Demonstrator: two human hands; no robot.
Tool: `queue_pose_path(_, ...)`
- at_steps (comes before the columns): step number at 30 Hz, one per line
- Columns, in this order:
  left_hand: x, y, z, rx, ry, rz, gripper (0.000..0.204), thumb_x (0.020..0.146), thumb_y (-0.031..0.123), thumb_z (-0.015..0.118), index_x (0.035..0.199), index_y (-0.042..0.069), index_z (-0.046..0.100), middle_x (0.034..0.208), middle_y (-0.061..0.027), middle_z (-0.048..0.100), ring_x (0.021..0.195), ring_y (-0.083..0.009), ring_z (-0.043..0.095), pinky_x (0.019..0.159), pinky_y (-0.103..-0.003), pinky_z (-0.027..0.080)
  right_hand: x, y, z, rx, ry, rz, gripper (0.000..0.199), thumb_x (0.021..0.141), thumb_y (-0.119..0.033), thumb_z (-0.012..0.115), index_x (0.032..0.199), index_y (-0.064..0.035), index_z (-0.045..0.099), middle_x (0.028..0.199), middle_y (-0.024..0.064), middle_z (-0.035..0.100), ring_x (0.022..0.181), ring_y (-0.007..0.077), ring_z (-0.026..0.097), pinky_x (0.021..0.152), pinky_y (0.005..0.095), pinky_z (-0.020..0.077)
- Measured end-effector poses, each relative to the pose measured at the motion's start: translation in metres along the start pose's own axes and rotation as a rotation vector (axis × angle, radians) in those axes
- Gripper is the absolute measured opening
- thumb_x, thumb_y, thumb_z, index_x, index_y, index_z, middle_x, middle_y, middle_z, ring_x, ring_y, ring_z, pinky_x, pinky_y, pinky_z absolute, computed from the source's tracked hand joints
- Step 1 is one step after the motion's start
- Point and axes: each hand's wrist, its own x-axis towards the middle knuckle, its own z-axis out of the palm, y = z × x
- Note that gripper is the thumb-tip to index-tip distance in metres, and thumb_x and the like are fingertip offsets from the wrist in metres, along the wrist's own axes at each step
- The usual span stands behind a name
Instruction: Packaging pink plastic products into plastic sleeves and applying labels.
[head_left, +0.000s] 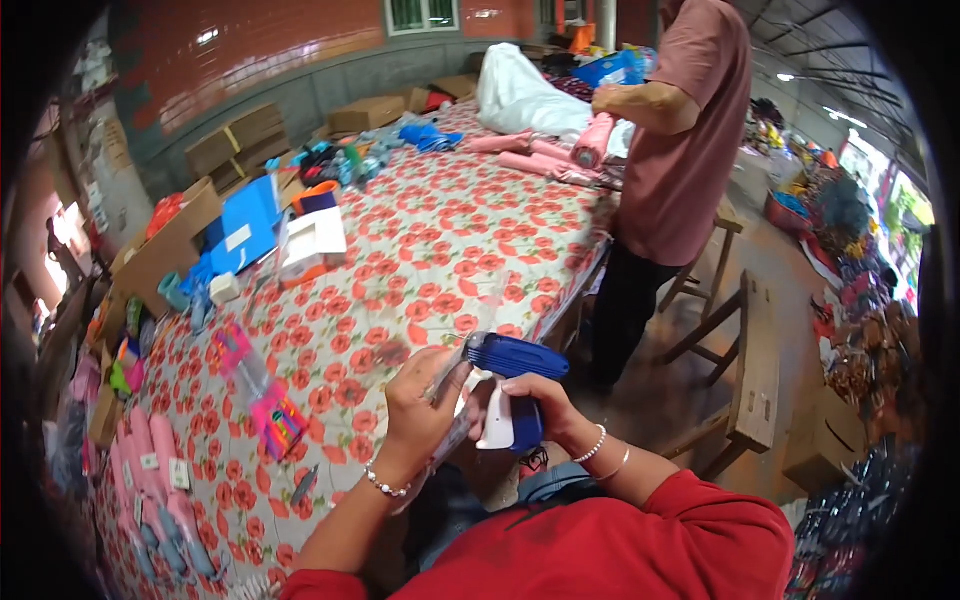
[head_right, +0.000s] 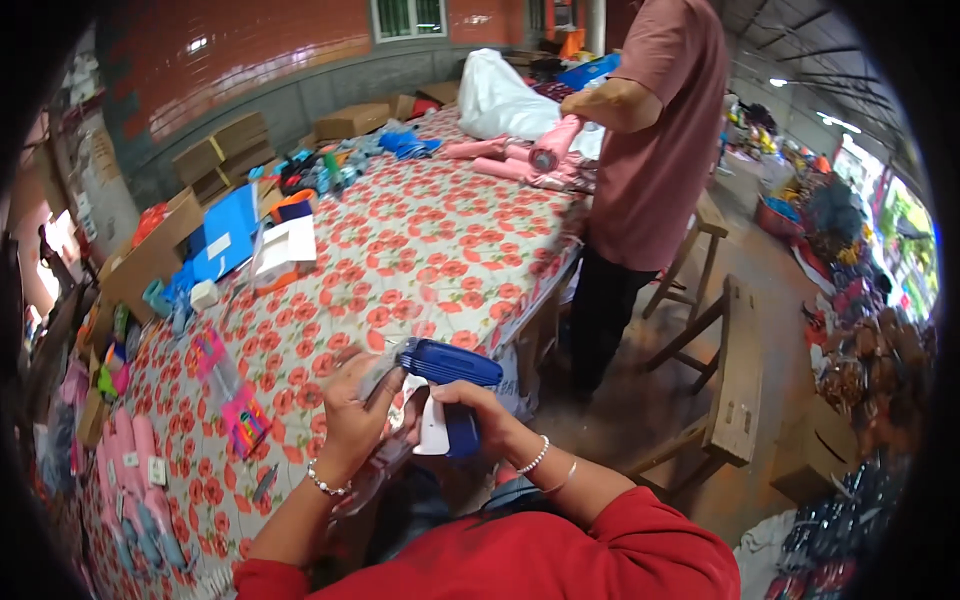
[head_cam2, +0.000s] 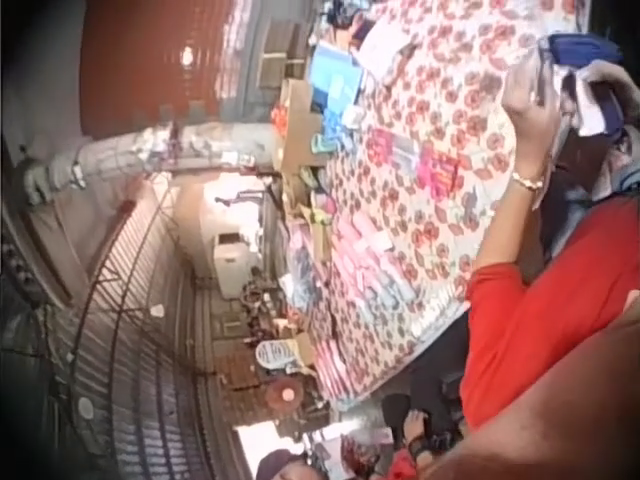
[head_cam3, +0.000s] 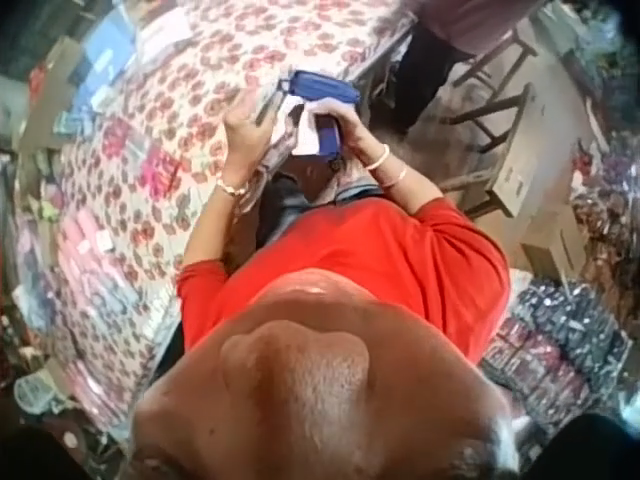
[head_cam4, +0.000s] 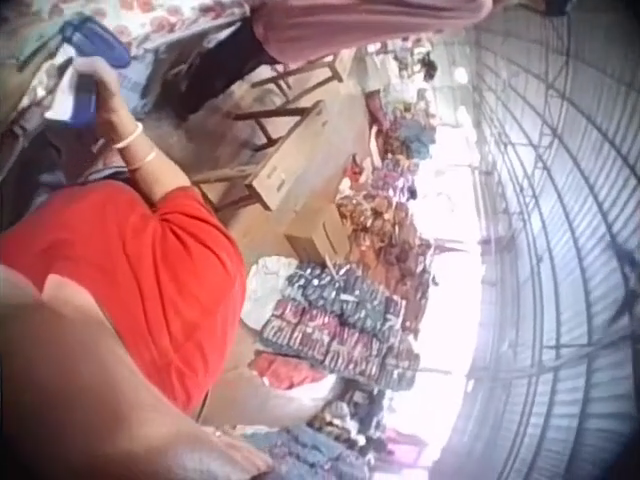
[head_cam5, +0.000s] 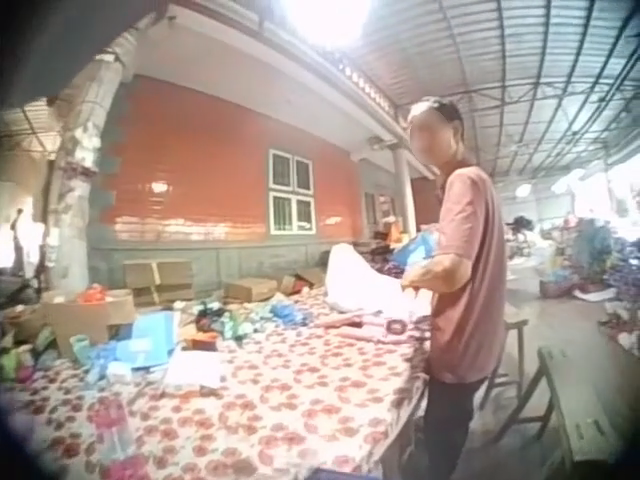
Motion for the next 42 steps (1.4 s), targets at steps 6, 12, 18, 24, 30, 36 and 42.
queue_pose_path(6,0.041,-0.078,0.036,0.106,-0.06,0.308,0.019,0.076,0.009,0.066,0.092,0.001,0.059,0.082,-0.0091,0.059,0.069,-0.0243,0.054,0.063,-0.031,0.044,0.052,-0.003,-0.057,0.195,-0.01,0.05,0.027,0.083,-0.014,0.046,0.103,-0.0035,0.06,0.09,0.012,0.063,0.08,0.0206,0.061,0.076,0.0291,0.0495)
queue_pose_path(12,0.047,-0.171,0.029,0.228,0.003,0.122,0.021,0.08,0.015,0.063,0.093,0.003,0.051,0.081,-0.0113,0.055,0.073,-0.0259,0.051,0.067,-0.036,0.043,0.127,0.019,-0.183,-0.17,0.434,-0.269,0.029,0.087,-0.024,0.046,0.094,-0.0022,0.062,0.093,0.0099,0.064,0.08,0.018,0.059,0.08,0.0246,0.0447)
queue_pose_path(18,0.048,-0.191,0.024,0.044,-0.074,-0.028,0.021,0.081,0.014,0.062,0.095,0.002,0.052,0.082,-0.0109,0.057,0.068,-0.0245,0.05,0.065,-0.034,0.043,0.127,0.018,-0.133,-0.46,0.345,-0.148,0.034,0.088,-0.026,0.047,0.092,0.0033,0.064,0.094,0.0101,0.066,0.082,0.0192,0.06,0.081,0.0249,0.0455)
queue_pose_path(24,0.047,-0.203,0.026,0.038,-0.171,-0.096,0.019,0.084,0.012,0.057,0.1,0.001,0.055,0.083,-0.0096,0.061,0.064,-0.0221,0.05,0.063,-0.031,0.042,0.126,0.023,-0.136,-0.523,0.403,-0.183,0.039,0.086,-0.028,0.043,0.096,0.0047,0.061,0.095,0.0173,0.065,0.085,0.0247,0.061,0.085,0.0285,0.046)
queue_pose_path(30,0.046,-0.17,0.027,-0.185,-0.012,-0.17,0.015,0.087,0.009,0.052,0.098,0.002,0.057,0.076,-0.0118,0.062,0.064,-0.0251,0.055,0.063,-0.033,0.045,0.108,0.025,-0.134,-0.472,0.43,-0.227,0.038,0.087,-0.027,0.044,0.097,0.0045,0.062,0.096,0.0163,0.065,0.087,0.0233,0.062,0.084,0.0282,0.0475)
queue_pose_path(36,0.031,-0.187,0.014,0.136,-0.207,-0.062,0.022,0.092,0.014,0.044,0.094,0.0,0.061,0.072,-0.011,0.061,0.063,-0.0216,0.055,0.06,-0.033,0.044,0.11,0.034,-0.14,-0.376,0.382,-0.214,0.03,0.087,-0.023,0.054,0.099,0.0031,0.064,0.095,0.0102,0.066,0.088,0.0174,0.061,0.084,0.0246,0.0464)
queue_pose_path(42,-0.032,-0.121,-0.045,-0.106,0.105,-0.599,0.023,0.088,0.017,0.047,0.099,0.001,0.061,0.066,-0.002,0.056,0.055,-0.0128,0.047,0.052,-0.026,0.039,0.099,0.052,-0.134,-1.075,0.138,-0.782,0.026,0.075,-0.016,0.063,0.097,-0.0031,0.062,0.101,0.0046,0.061,0.096,0.0147,0.053,0.091,0.0268,0.0388)
